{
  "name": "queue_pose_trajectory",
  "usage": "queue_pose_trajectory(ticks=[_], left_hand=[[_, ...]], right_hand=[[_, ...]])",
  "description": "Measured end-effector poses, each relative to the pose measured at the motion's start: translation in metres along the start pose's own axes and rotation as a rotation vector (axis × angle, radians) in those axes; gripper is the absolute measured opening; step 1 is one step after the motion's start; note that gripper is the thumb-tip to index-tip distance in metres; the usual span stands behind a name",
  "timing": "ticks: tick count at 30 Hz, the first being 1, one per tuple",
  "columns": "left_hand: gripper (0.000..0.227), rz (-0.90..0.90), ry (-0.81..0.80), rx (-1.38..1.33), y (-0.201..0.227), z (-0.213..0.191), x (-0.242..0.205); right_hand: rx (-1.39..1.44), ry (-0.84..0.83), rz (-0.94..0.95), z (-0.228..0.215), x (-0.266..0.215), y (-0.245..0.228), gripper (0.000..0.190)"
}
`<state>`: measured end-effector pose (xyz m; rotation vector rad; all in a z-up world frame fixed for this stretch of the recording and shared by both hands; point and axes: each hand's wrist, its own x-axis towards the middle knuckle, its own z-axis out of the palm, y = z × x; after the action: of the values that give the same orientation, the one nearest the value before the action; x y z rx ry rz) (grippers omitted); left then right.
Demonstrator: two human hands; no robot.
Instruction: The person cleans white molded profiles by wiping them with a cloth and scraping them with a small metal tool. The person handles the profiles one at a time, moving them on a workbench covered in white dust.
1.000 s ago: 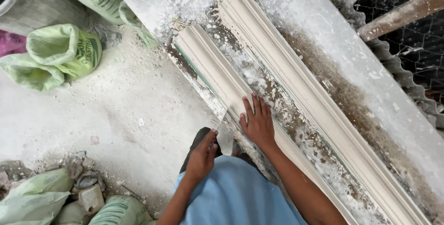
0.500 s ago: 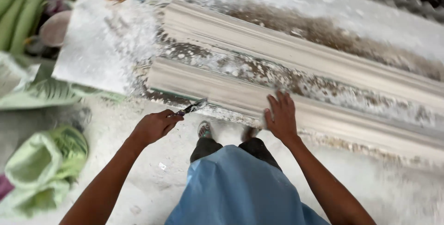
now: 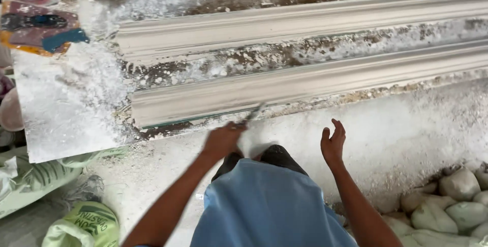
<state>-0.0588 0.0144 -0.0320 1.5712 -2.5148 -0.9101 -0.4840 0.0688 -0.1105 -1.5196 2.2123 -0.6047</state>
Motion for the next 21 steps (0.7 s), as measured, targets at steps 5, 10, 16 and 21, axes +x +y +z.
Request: queue_pose_trajectory(ticks=[5,10,16,21], left_hand=[[0.036,0.013,0.127,0.043,-0.053,-0.011,-0.039],[0.043,0.044,0.136,0.027,0.045,0.087,0.076],[0.027,0.197,0.258,-0.11,0.129,0.096,0.147],[0.039,0.081,0.085,0.028,0.047,0.019,0.079]], right_hand=[[0.206,-0.036,0.226,-0.01,-0.02,0.002,0.049],[0.337,0.022,0.316,0.001,-0.028,-0.004,0.046],[0.41,-0.014,0.177,-0.03,-0.012,-0.012,0.044],[0.595,-0.053,0.457,-0.047,-0.03,0.071,0.051]])
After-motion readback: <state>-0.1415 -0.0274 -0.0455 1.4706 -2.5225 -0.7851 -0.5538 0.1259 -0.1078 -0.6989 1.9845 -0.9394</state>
